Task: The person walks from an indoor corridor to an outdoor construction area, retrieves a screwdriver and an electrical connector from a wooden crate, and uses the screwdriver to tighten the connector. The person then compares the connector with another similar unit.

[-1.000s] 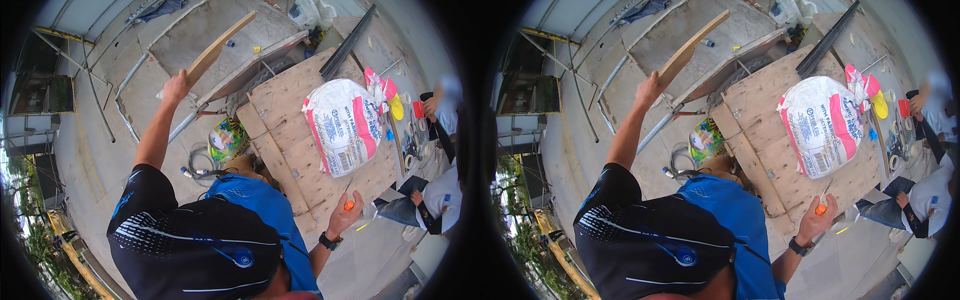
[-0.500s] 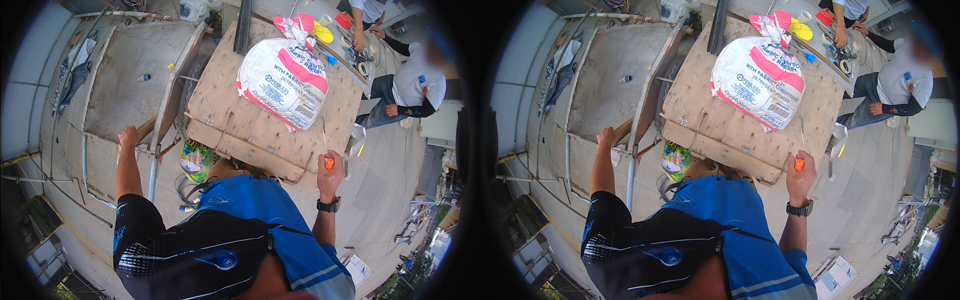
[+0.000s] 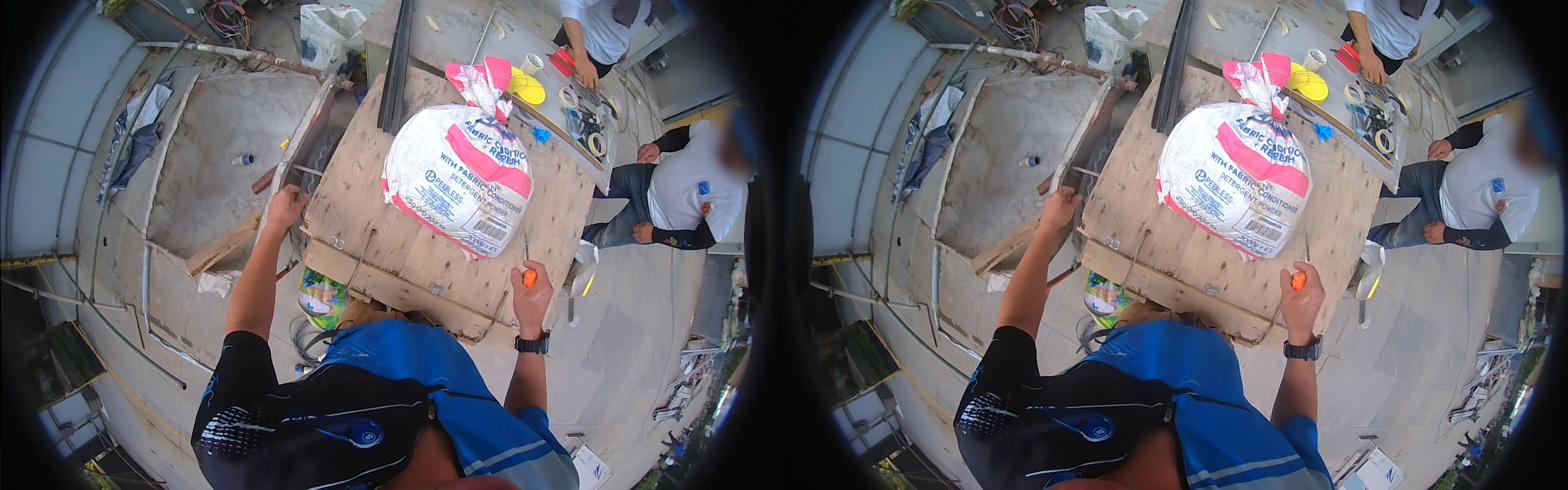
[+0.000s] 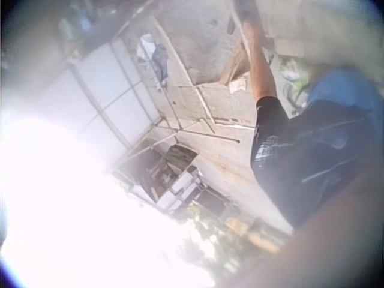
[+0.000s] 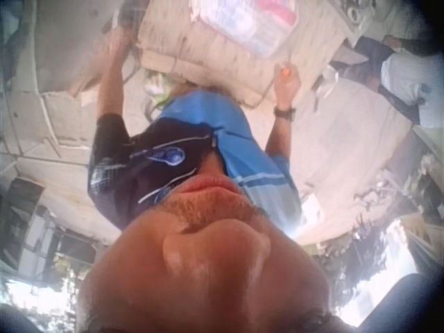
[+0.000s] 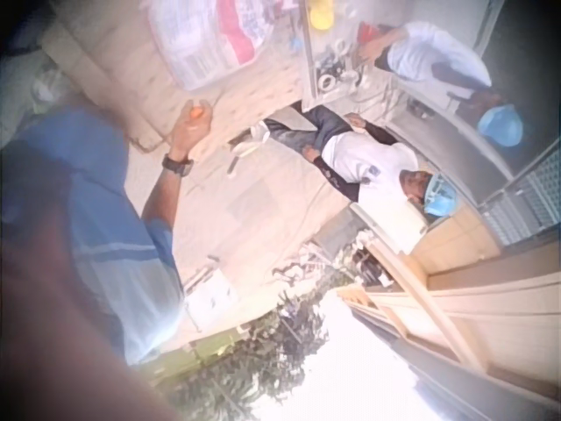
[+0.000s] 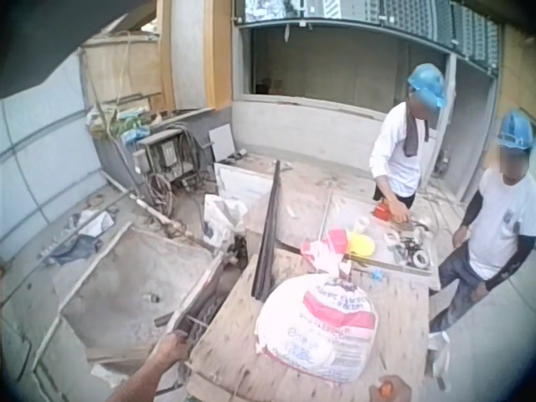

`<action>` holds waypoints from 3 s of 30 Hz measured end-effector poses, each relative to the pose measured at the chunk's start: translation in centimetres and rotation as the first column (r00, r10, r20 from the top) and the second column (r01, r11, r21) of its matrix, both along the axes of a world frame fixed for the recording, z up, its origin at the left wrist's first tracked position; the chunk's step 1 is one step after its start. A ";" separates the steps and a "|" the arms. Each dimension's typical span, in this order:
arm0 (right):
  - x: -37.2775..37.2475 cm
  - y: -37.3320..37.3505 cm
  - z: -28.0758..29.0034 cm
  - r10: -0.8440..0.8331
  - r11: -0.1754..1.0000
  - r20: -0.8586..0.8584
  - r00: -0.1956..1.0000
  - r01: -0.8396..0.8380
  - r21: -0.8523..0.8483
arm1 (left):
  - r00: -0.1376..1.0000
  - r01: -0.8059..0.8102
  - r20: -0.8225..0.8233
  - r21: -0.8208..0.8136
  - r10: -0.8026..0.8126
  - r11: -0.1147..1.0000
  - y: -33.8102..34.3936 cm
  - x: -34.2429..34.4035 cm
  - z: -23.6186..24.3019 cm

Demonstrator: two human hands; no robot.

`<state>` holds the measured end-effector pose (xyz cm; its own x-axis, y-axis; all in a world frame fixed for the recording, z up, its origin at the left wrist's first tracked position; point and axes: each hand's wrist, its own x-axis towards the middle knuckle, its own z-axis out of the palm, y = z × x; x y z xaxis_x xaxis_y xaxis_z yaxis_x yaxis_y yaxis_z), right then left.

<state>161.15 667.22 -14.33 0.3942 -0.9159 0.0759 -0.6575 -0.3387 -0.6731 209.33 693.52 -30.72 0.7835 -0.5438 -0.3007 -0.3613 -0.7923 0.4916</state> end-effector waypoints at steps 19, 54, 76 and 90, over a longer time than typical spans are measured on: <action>-6.0 -1.0 -7.0 -0.330 0.935 -0.141 0.933 0.344 0.091 | 1.000 0.001 -0.020 0.203 0.003 0.979 -34.1 1.4 -2.0; 0.0 -4.9 -8.1 -0.243 0.941 -0.210 0.947 0.283 0.187 | 0.957 0.062 0.269 0.159 -0.104 0.985 -22.6 18.6 -9.0; 5.0 -26.1 -18.7 -0.402 0.403 -0.017 0.915 0.194 0.894 | 0.669 0.630 -0.497 -0.014 -0.552 0.776 -48.1 -0.5 -3.6; 6.8 -25.7 -19.8 -0.265 0.544 -0.005 0.964 0.154 0.825 | 0.942 0.306 -0.093 -0.146 -0.321 0.941 -38.0 -4.1 -3.4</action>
<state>167.98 641.47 -34.17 0.2226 -0.6630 -0.7147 -0.5406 0.5261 -0.6565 205.23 655.48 -34.09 0.5312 -0.7962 -0.2898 -0.5170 -0.5755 0.6337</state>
